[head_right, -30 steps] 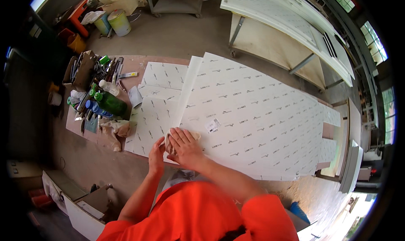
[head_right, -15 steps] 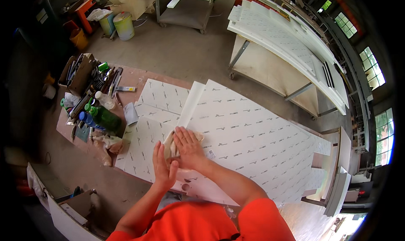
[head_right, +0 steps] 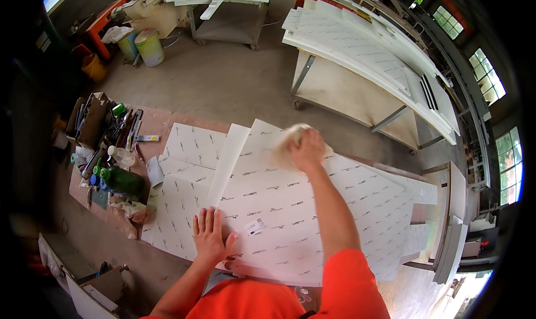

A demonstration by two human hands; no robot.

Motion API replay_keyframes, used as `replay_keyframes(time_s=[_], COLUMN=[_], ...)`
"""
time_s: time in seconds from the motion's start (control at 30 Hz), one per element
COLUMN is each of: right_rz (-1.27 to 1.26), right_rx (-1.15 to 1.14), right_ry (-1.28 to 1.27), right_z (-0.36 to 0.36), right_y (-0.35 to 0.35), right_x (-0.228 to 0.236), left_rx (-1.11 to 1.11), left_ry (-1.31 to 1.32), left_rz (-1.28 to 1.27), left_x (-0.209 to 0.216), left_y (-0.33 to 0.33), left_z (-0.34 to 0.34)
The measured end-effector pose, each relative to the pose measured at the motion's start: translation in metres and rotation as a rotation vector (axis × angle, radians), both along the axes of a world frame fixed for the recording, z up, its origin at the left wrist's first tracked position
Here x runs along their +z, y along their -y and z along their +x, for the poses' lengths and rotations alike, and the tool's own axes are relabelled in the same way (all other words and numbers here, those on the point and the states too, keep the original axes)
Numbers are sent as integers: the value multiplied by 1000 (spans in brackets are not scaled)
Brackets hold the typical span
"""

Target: The person cleans several white panels by hand with a cloth and a spray liquid, turning them over and stacking them on a table.

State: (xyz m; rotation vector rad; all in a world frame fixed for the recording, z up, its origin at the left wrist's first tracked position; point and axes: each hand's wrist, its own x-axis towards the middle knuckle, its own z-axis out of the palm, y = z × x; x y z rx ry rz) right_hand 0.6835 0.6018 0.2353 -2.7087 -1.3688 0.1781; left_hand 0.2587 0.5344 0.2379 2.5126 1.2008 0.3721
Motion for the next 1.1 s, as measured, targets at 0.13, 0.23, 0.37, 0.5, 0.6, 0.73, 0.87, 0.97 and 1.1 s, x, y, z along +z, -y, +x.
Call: replay_keyframes(time_s=[0.13,0.23,0.37,0.5,0.6,0.73,0.87,0.97,1.1], right_rz=[71,-77,-33,-27,22,21,171,272,217], right_rx=[-525,-936,-789,-150,29,-372,-925,-1168,-1141], right_ry=[68,44,52,101,-130,26,145,125,72], right_z=[137,120,20,-204,-284,-236,-132,-93,-56], right_y=[243,340,332,250,258,358,542,635,670], right_x=[-28,-14,-16,1,15,-1,-20,-6,15], left_rx=[-36,-34,-78,-98,-119,-123,-116,-112,-94], left_ry=[63,52,65,96,109,90,53,58,35], left_rz=[12,13,34,92,94,68,71,50,74], left_x=[2,4,3,-7,-10,-13,-27,-28,-37], left_y=[-1,0,5,-1,-5,0,4,10,5], left_z=[10,8,2,-1,0,-2,-2,1,-1])
